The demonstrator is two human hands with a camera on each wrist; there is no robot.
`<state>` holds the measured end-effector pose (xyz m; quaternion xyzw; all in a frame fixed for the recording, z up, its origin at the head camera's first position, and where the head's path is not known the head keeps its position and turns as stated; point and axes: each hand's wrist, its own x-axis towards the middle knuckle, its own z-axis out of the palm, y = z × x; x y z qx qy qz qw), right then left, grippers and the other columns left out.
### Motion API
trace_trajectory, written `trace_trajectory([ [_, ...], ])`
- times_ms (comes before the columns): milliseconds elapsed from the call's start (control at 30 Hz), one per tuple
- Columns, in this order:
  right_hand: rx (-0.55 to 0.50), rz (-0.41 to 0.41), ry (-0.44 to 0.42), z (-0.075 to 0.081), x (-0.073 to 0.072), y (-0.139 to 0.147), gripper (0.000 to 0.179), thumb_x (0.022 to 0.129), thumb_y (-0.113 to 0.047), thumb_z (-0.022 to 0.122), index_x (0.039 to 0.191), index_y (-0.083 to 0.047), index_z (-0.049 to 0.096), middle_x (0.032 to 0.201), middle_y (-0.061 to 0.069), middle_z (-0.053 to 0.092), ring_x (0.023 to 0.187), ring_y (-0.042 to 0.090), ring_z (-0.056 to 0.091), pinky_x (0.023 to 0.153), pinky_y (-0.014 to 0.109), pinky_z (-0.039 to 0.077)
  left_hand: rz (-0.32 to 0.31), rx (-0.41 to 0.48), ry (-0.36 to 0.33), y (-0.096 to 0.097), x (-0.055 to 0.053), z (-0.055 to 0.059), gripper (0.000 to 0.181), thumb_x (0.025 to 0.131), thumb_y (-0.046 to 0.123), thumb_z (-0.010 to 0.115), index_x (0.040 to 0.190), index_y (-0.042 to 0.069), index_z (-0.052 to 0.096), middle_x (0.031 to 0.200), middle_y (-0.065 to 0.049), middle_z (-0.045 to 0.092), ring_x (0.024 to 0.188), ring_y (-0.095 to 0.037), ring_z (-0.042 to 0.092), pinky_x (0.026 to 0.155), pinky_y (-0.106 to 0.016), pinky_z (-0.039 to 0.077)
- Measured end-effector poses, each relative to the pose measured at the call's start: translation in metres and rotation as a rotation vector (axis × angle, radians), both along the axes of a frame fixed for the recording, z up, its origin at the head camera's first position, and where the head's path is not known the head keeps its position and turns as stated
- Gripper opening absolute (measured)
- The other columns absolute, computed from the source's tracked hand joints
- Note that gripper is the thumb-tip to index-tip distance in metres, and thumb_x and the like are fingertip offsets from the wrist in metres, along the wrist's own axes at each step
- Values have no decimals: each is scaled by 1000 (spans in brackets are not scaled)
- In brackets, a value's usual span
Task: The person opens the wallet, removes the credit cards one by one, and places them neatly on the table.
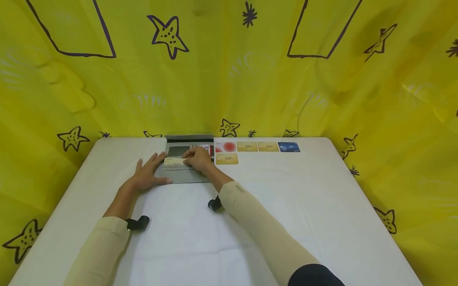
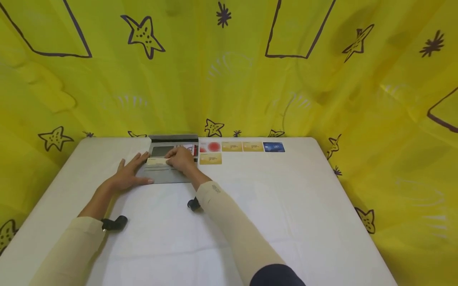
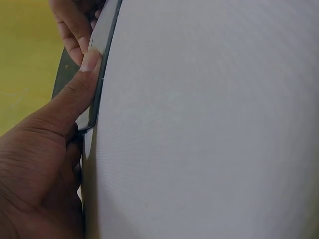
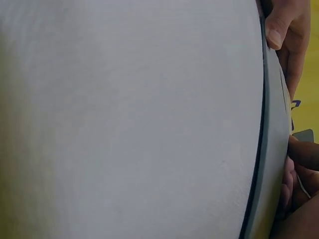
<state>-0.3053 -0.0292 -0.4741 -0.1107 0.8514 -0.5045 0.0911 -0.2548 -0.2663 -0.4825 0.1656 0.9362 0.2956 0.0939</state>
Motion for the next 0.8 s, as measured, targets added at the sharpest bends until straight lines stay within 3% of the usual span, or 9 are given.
trace_trajectory([
  [400,53,-112,72,-2,1,-7,7,99,-16,76,101,-14,83,86,-5,71,83,11,61,78,30,49,9,-14,-12,-1,-1,1,109,89,45,83,167,2,19,171,-27,14,158,-48,3,119,-68,-17],
  [633,38,-177,133,-5,-3,-6,6,101,-17,74,101,-12,78,85,-4,67,76,12,60,68,28,49,14,-19,-21,-2,-1,2,109,90,44,82,167,3,17,172,-25,13,159,-46,2,119,-67,-18],
  [800,48,-162,160,-5,-4,-1,7,102,-16,72,106,-13,76,86,-3,69,72,12,61,64,27,49,9,-7,-15,1,1,-1,107,91,43,83,167,4,19,173,-23,14,159,-46,2,118,-68,-17],
])
